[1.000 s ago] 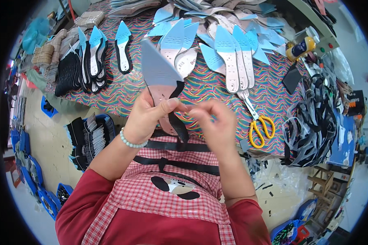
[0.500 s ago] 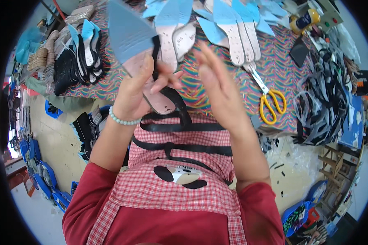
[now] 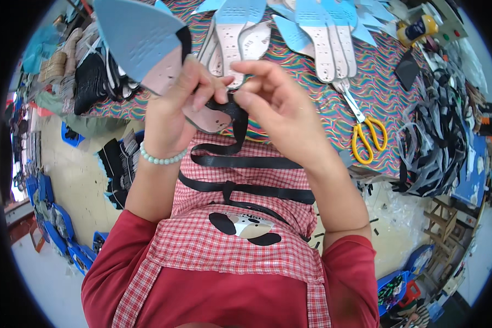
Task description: The person assembles shoe components by wrapping a black strap around a light blue insole and a pink sole piece. They use yellow-handled scissors to trim the excess strap material flush with the insole edge. The finished units are placed on a pile on the table.
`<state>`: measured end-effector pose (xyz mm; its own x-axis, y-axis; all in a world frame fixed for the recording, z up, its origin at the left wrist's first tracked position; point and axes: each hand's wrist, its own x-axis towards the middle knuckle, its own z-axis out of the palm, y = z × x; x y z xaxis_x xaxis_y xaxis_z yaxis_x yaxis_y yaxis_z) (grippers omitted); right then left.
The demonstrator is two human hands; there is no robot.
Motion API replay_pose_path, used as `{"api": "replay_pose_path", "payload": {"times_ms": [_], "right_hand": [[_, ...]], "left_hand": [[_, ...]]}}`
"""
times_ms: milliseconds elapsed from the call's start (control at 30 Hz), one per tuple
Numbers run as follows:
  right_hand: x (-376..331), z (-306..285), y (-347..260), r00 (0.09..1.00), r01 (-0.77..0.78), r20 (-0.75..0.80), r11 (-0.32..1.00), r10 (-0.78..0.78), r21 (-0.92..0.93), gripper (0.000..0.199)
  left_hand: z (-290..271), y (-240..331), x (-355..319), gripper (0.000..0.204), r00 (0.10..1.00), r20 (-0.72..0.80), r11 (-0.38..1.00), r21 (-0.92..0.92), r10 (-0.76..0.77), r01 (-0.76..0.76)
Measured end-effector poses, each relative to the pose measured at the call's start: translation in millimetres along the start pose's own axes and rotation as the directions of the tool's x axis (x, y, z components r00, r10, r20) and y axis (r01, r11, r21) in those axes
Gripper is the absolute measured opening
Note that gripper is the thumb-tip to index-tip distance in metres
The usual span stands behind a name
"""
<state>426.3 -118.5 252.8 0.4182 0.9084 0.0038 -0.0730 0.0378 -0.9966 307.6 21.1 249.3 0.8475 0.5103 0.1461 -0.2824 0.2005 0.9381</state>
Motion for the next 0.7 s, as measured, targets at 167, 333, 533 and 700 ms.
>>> {"api": "replay_pose_path", "payload": {"times_ms": [167, 333, 533, 700], "right_hand": [[-3, 14, -10, 0.902, 0.339, 0.057, 0.62, -0.428, -0.707, 0.03], [-24, 23, 29, 0.921, 0.294, 0.038, 0.629, -0.387, -0.72, 0.042], [-33, 67, 40, 0.905, 0.117, -0.371, 0.961, -0.207, -0.251, 0.033], [-10, -14, -8, 0.934, 0.266, 0.043, 0.612, -0.354, -0.745, 0.026]], "left_hand": [[-14, 0, 1, 0.032, 1.0, -0.001, 0.883, -0.47, 0.01, -0.009], [-8, 5, -1, 0.039, 0.996, 0.092, 0.668, -0.741, 0.006, 0.064], [6, -9, 5, 0.042, 0.998, -0.033, 0.539, -0.842, -0.053, 0.001], [-5, -2, -35, 0.018, 0.948, 0.076, 0.703, 0.653, 0.308, -0.281]]}}
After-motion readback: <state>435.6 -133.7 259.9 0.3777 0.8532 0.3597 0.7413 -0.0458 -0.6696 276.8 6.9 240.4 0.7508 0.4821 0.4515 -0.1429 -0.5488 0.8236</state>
